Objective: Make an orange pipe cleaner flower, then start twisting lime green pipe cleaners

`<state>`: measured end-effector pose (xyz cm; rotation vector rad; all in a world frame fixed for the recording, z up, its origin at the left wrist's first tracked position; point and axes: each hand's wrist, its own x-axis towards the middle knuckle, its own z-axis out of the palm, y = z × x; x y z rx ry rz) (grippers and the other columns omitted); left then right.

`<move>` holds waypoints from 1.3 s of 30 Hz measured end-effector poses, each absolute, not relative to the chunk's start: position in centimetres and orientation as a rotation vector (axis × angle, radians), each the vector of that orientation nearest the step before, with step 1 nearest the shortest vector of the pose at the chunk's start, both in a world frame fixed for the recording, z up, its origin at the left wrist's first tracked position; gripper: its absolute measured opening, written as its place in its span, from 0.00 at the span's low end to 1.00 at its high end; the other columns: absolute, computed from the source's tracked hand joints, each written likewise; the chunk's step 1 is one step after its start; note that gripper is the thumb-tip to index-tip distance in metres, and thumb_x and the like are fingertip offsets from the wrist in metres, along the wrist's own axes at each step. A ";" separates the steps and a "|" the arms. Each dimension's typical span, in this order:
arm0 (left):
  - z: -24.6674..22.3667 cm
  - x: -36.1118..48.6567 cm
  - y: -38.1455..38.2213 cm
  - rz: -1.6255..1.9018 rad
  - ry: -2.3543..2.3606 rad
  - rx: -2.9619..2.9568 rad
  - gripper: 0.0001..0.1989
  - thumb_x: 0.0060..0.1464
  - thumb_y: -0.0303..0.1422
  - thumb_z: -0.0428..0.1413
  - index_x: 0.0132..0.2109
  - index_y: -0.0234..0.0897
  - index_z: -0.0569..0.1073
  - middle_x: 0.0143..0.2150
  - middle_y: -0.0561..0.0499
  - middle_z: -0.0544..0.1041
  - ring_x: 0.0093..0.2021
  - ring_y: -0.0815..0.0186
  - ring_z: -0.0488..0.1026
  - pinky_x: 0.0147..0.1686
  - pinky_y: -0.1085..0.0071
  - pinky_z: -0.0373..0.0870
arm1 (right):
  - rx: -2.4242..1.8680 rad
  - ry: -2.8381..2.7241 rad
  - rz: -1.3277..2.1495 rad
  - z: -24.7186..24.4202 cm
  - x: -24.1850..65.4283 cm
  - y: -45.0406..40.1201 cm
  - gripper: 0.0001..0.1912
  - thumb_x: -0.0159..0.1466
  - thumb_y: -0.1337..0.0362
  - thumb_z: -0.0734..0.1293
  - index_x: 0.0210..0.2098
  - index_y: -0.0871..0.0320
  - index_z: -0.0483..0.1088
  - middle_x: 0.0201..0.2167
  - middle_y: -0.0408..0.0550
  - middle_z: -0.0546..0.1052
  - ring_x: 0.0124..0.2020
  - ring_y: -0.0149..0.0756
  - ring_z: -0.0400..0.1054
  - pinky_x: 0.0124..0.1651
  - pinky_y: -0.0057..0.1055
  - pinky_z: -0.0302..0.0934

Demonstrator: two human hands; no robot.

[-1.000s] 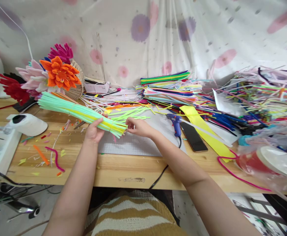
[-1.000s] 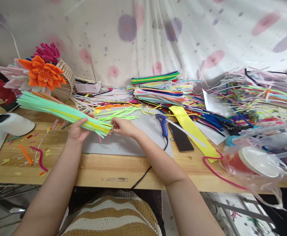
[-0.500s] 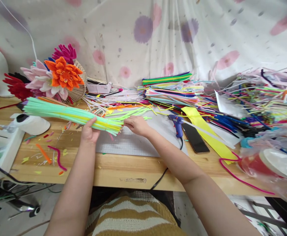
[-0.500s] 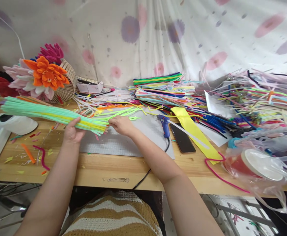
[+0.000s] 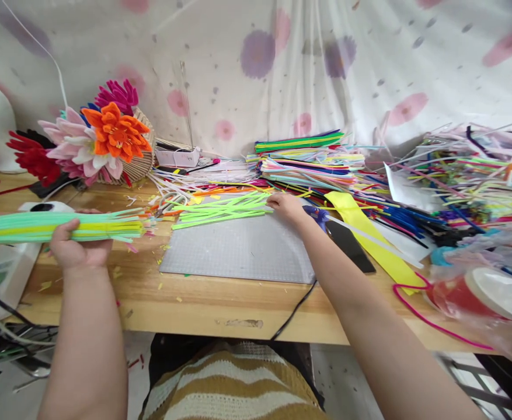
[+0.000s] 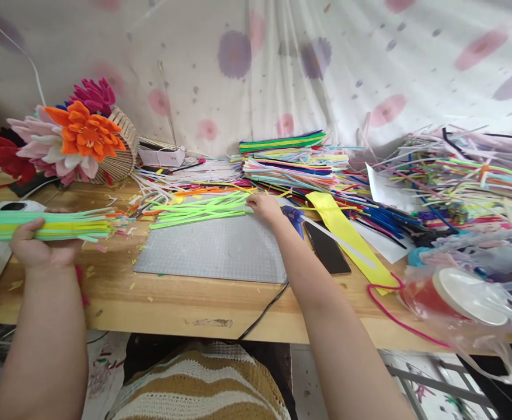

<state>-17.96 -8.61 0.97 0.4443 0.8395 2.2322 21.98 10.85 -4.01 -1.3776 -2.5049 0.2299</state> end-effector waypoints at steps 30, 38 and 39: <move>-2.1 -8.9 -3.7 1.895 0.881 0.318 0.07 0.35 0.25 0.50 0.27 0.38 0.65 0.27 0.53 0.71 0.33 0.68 0.72 0.48 0.65 0.67 | -0.856 -2.353 0.605 -1.1 10.0 0.3 0.08 0.60 0.63 0.62 0.33 0.56 0.73 0.31 0.46 0.72 0.36 0.32 0.63 0.38 0.27 0.54; -1.2 -12.9 -5.3 2.020 0.894 0.212 0.11 0.34 0.25 0.50 0.31 0.33 0.64 0.26 0.53 0.71 0.33 0.67 0.70 0.47 0.59 0.67 | -0.991 -2.239 0.614 -3.2 15.8 6.5 0.06 0.57 0.67 0.63 0.29 0.59 0.73 0.30 0.47 0.73 0.35 0.32 0.65 0.40 0.28 0.56; -1.0 -13.6 -5.8 2.040 0.902 0.203 0.11 0.34 0.25 0.49 0.32 0.33 0.64 0.26 0.53 0.71 0.32 0.68 0.70 0.47 0.60 0.67 | -1.044 -2.240 0.616 -3.6 17.0 7.8 0.06 0.56 0.68 0.63 0.29 0.60 0.73 0.30 0.47 0.73 0.34 0.32 0.65 0.39 0.28 0.56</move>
